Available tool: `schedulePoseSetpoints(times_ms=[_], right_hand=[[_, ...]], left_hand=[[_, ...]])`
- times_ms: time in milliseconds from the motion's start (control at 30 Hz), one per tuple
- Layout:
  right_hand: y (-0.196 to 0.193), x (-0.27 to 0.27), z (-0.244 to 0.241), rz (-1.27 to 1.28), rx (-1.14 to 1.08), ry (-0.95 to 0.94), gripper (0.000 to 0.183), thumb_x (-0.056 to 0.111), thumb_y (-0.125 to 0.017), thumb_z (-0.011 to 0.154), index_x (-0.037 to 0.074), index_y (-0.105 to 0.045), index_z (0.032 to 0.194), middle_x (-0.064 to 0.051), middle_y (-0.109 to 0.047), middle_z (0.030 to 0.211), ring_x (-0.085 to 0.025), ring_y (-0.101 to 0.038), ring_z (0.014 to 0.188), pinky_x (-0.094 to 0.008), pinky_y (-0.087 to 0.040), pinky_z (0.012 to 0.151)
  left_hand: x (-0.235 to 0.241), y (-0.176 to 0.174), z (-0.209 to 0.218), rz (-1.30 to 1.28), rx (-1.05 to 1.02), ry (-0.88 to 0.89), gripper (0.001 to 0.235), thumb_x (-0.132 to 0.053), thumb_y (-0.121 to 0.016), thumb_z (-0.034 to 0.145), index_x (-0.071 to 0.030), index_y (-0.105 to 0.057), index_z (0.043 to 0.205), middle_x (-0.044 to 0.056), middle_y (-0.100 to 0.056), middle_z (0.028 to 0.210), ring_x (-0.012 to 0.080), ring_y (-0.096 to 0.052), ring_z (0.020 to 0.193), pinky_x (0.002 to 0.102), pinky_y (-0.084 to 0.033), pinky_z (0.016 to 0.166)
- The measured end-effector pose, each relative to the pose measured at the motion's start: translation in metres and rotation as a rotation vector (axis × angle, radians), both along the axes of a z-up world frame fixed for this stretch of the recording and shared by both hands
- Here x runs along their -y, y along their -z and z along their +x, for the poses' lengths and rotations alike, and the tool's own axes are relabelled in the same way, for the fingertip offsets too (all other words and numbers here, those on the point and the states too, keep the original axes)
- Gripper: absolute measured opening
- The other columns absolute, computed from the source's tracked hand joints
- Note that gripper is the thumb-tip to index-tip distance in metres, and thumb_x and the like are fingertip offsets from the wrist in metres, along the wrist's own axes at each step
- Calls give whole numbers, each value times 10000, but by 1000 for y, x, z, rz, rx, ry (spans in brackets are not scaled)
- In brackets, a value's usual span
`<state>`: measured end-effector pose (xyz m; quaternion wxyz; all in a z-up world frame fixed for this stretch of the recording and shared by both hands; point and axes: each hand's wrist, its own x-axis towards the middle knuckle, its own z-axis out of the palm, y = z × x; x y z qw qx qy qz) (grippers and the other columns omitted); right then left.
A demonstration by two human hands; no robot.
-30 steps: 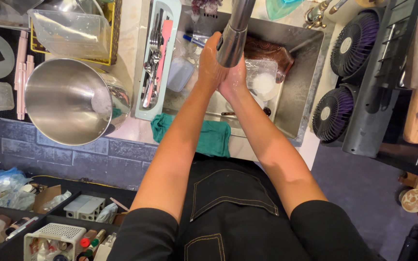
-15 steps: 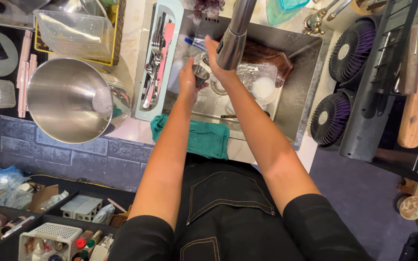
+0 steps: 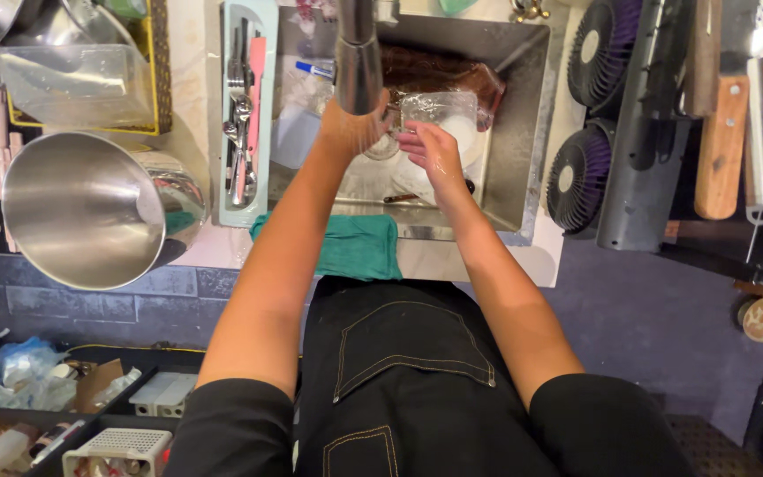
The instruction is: The person washes several kitchen items in a sink, including a plastic container, a lid, a metal bowl, and a small metal cup. They use a scrubber and running water to clean each item, then rinse them thoroughly.
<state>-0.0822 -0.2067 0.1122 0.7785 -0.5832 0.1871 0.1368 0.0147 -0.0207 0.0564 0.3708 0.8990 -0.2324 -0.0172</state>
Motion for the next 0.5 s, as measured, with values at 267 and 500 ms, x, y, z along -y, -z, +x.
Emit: schedulePoseSetpoints(times_ms=[267,500], right_hand=[[32,25,-33,-14,-95,-26,410,338,-484,1040,59,-639,1297,-97,-738,1150,-173,-694,1037,-307,-522,893],[46,24,-36,-21,-90,-46,397,340,-488,1038,72,-641,1289,-83,-743,1136,-160,-704,1013,-290,-525,864]], left_hand=[[-3,-62,16,-208,-416,179,223,-150,-501,1096,-100,-528,1311,13,-624,1079,175,-585,960,302,-492,835],[1,-60,9,-154,-119,40,302,-151,-605,1017,-99,-554,1310,19,-688,1107,172,-636,1012,316,-514,904]])
